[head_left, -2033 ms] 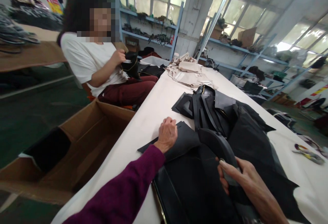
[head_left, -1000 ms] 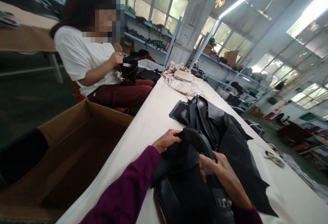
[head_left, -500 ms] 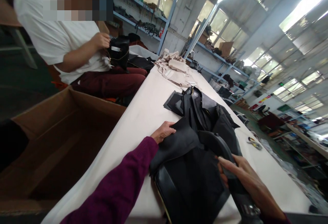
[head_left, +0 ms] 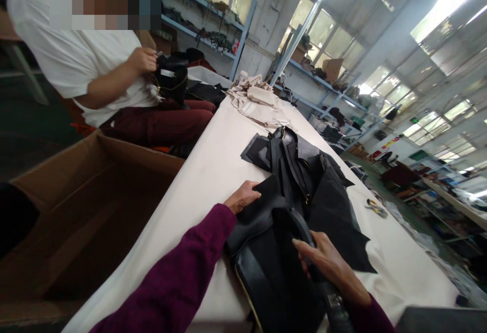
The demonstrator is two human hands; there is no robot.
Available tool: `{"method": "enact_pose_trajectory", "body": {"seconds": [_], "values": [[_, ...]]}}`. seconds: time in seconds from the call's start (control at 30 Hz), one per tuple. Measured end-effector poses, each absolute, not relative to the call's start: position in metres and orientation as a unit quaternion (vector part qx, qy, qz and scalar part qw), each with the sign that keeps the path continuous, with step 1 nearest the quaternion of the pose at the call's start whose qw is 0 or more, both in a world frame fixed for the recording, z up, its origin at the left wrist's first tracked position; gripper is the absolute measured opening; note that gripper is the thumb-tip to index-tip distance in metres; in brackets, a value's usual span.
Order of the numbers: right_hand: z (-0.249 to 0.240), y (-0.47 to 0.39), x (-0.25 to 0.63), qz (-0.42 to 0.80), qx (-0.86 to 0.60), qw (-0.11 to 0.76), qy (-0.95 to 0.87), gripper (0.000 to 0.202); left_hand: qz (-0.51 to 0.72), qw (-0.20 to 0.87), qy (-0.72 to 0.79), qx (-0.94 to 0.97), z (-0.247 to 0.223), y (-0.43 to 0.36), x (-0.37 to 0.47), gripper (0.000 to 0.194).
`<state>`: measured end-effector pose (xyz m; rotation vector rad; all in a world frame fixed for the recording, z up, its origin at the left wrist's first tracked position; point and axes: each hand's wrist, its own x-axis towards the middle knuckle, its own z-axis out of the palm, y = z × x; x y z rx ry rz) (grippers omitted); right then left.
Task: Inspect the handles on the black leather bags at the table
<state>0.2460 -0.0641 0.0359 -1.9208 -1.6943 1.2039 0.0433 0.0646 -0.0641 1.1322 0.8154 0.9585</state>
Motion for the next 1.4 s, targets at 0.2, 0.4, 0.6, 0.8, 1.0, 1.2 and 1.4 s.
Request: {"method": "enact_pose_trajectory", "body": {"seconds": [0.2, 0.4, 0.6, 0.8, 1.0, 1.2, 1.4], "values": [[0.045, -0.048, 0.253, 0.399, -0.668, 0.189, -0.599, 0.036, 0.436, 0.625, 0.386, 0.519, -0.068, 0.065, 0.044, 0.04], [0.071, -0.059, 0.264, 0.366, -0.683, 0.218, -0.593, 0.035, 0.441, 0.598, 0.408, 0.53, -0.072, 0.065, 0.044, 0.034], [0.068, -0.078, 0.248, 0.403, -0.66, 0.198, -0.602, 0.032, 0.441, 0.567, 0.428, 0.548, -0.072, 0.065, 0.044, 0.027], [0.051, -0.068, 0.232, 0.437, -0.635, 0.186, -0.609, 0.032, 0.427, 0.515, 0.482, 0.565, -0.067, 0.065, 0.044, 0.028], [0.072, -0.079, 0.26, 0.38, -0.666, 0.235, -0.597, 0.034, 0.394, 0.394, 0.603, 0.571, -0.058, 0.074, 0.015, 0.032], [0.095, -0.128, 0.292, 0.348, -0.718, 0.269, -0.54, 0.031, 0.34, 0.267, 0.686, 0.585, -0.05, 0.08, -0.003, 0.033], [0.087, -0.18, 0.303, 0.357, -0.736, 0.249, -0.518, 0.033, 0.309, 0.073, 0.685, 0.656, -0.023, 0.05, 0.012, 0.035]]}}
